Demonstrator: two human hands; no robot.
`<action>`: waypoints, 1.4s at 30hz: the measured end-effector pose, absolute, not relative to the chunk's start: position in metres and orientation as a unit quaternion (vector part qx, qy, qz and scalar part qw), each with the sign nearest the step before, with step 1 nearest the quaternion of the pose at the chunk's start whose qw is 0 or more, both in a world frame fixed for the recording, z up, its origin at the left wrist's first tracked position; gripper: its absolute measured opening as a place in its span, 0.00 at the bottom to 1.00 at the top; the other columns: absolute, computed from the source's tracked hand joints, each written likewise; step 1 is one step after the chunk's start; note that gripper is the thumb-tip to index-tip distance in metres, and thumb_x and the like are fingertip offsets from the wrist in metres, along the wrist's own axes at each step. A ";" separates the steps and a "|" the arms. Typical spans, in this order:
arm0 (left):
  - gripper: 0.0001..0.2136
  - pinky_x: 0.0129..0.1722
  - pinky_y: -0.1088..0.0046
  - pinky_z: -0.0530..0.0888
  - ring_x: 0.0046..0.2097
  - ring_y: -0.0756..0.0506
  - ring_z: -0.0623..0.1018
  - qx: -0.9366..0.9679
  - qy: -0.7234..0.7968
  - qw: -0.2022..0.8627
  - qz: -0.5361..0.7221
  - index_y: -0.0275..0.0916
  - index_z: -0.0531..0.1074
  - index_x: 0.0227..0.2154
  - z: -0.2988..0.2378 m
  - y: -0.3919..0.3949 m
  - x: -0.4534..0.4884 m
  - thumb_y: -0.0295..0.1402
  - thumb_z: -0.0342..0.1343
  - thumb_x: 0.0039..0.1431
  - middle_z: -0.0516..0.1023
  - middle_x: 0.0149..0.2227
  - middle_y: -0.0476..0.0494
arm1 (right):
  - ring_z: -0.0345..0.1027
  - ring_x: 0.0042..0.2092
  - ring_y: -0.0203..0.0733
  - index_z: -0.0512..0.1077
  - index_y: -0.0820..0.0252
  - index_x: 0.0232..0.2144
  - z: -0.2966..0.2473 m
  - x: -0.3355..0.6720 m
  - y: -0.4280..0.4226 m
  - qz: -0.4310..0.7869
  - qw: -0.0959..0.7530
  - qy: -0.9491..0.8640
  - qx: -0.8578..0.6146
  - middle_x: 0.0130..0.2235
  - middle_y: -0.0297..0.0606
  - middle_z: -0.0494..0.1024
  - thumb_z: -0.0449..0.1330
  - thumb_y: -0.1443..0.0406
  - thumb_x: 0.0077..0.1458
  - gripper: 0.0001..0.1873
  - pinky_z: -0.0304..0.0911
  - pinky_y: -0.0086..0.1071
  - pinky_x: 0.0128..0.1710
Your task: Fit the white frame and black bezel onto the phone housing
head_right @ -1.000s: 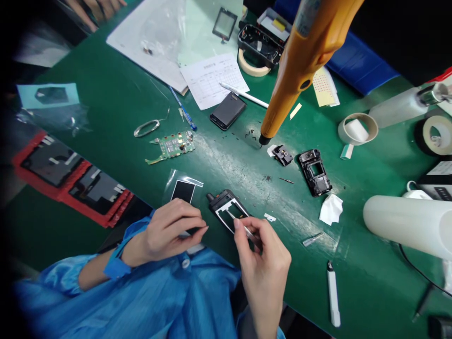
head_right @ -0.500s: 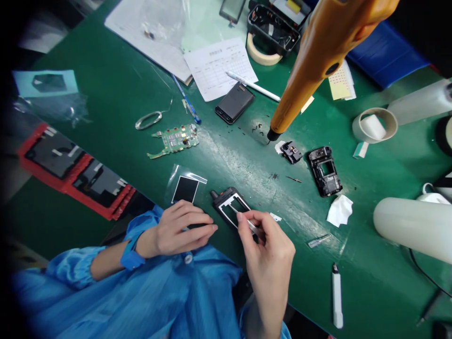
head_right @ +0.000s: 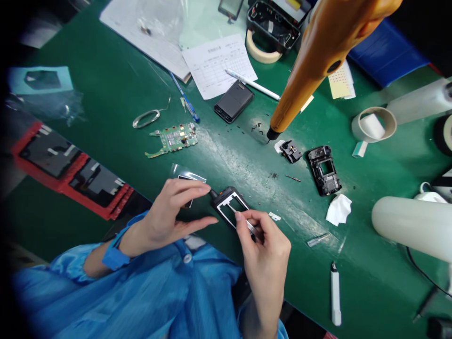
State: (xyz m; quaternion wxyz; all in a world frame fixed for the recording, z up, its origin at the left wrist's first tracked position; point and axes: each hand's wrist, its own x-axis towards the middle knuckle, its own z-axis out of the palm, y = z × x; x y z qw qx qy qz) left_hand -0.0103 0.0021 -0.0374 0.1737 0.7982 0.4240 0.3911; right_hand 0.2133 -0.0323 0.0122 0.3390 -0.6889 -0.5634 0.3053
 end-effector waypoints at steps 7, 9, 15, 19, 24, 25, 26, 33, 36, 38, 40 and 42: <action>0.24 0.57 0.60 0.75 0.56 0.39 0.82 0.830 0.397 0.232 0.316 0.38 0.69 0.68 -0.034 0.021 -0.019 0.46 0.61 0.79 0.86 0.56 0.37 | 0.66 0.22 0.29 0.83 0.54 0.31 0.016 0.211 -0.024 0.330 0.351 -0.542 -0.688 0.25 0.25 0.78 0.71 0.60 0.65 0.09 0.60 0.19 0.22; 0.24 0.58 0.61 0.74 0.56 0.39 0.81 0.833 0.395 0.234 0.308 0.37 0.69 0.68 -0.036 0.021 -0.019 0.46 0.60 0.80 0.86 0.56 0.37 | 0.66 0.22 0.29 0.83 0.54 0.31 0.019 0.211 -0.024 0.336 0.353 -0.536 -0.690 0.25 0.25 0.78 0.71 0.60 0.64 0.09 0.60 0.19 0.22; 0.23 0.57 0.60 0.74 0.58 0.38 0.82 0.841 0.384 0.213 0.317 0.37 0.71 0.67 -0.036 0.022 -0.016 0.44 0.62 0.79 0.86 0.59 0.35 | 0.67 0.24 0.29 0.84 0.53 0.31 0.031 0.213 -0.029 0.325 0.374 -0.518 -0.697 0.26 0.26 0.79 0.73 0.62 0.64 0.07 0.62 0.18 0.22; 0.11 0.49 0.65 0.72 0.47 0.45 0.83 0.840 0.366 0.120 0.383 0.39 0.77 0.56 -0.032 0.014 -0.012 0.35 0.65 0.77 0.87 0.46 0.44 | 0.67 0.24 0.29 0.84 0.53 0.31 0.034 0.217 -0.029 0.323 0.380 -0.506 -0.704 0.26 0.27 0.80 0.73 0.62 0.62 0.07 0.62 0.18 0.22; 0.08 0.43 0.68 0.68 0.37 0.50 0.77 0.860 0.308 0.053 0.403 0.41 0.85 0.46 -0.026 -0.004 0.000 0.22 0.66 0.71 0.81 0.35 0.52 | 0.66 0.23 0.29 0.83 0.54 0.29 0.036 0.216 -0.028 0.333 0.369 -0.511 -0.702 0.24 0.27 0.78 0.73 0.62 0.62 0.08 0.62 0.17 0.22; 0.08 0.43 0.68 0.67 0.36 0.51 0.76 0.858 0.308 0.052 0.407 0.41 0.86 0.45 -0.025 -0.006 0.003 0.21 0.66 0.70 0.80 0.34 0.52 | 0.67 0.22 0.29 0.83 0.54 0.30 0.036 0.215 -0.028 0.334 0.366 -0.514 -0.701 0.25 0.27 0.79 0.72 0.62 0.63 0.08 0.62 0.17 0.22; 0.08 0.42 0.68 0.67 0.36 0.51 0.75 0.856 0.310 0.050 0.411 0.40 0.86 0.45 -0.025 -0.007 0.005 0.21 0.65 0.71 0.80 0.34 0.52 | 0.67 0.23 0.29 0.83 0.54 0.30 0.036 0.214 -0.029 0.336 0.362 -0.517 -0.699 0.25 0.27 0.79 0.72 0.62 0.63 0.08 0.62 0.17 0.22; 0.13 0.42 0.67 0.67 0.36 0.50 0.75 0.870 0.311 0.048 0.379 0.39 0.85 0.49 -0.028 -0.002 0.010 0.23 0.55 0.77 0.80 0.32 0.52 | 0.68 0.23 0.29 0.83 0.54 0.33 0.034 0.215 -0.035 0.339 0.336 -0.538 -0.695 0.26 0.27 0.80 0.70 0.60 0.66 0.08 0.63 0.18 0.23; 0.12 0.41 0.66 0.67 0.36 0.49 0.76 0.874 0.303 0.050 0.377 0.37 0.84 0.48 -0.031 0.000 0.011 0.23 0.54 0.77 0.82 0.32 0.52 | 0.70 0.24 0.31 0.83 0.55 0.33 0.031 0.215 -0.035 0.334 0.322 -0.548 -0.696 0.27 0.29 0.81 0.69 0.58 0.68 0.11 0.64 0.21 0.23; 0.11 0.41 0.65 0.68 0.36 0.48 0.76 0.874 0.304 0.057 0.374 0.36 0.84 0.47 -0.033 0.001 0.012 0.23 0.55 0.77 0.82 0.33 0.50 | 0.70 0.24 0.32 0.83 0.55 0.34 0.028 0.214 -0.034 0.324 0.314 -0.554 -0.700 0.28 0.30 0.81 0.69 0.56 0.69 0.12 0.65 0.22 0.23; 0.09 0.40 0.65 0.68 0.36 0.48 0.76 0.874 0.307 0.064 0.371 0.36 0.83 0.48 -0.035 0.002 0.013 0.24 0.57 0.78 0.82 0.33 0.50 | 0.69 0.23 0.32 0.82 0.54 0.34 0.025 0.214 -0.033 0.313 0.310 -0.560 -0.701 0.27 0.29 0.80 0.69 0.56 0.70 0.12 0.63 0.23 0.22; 0.07 0.41 0.64 0.68 0.35 0.47 0.76 0.873 0.311 0.071 0.370 0.36 0.82 0.48 -0.036 0.003 0.013 0.26 0.57 0.78 0.82 0.34 0.49 | 0.68 0.22 0.32 0.82 0.53 0.33 0.022 0.214 -0.032 0.308 0.311 -0.564 -0.700 0.26 0.28 0.79 0.69 0.56 0.70 0.12 0.61 0.23 0.21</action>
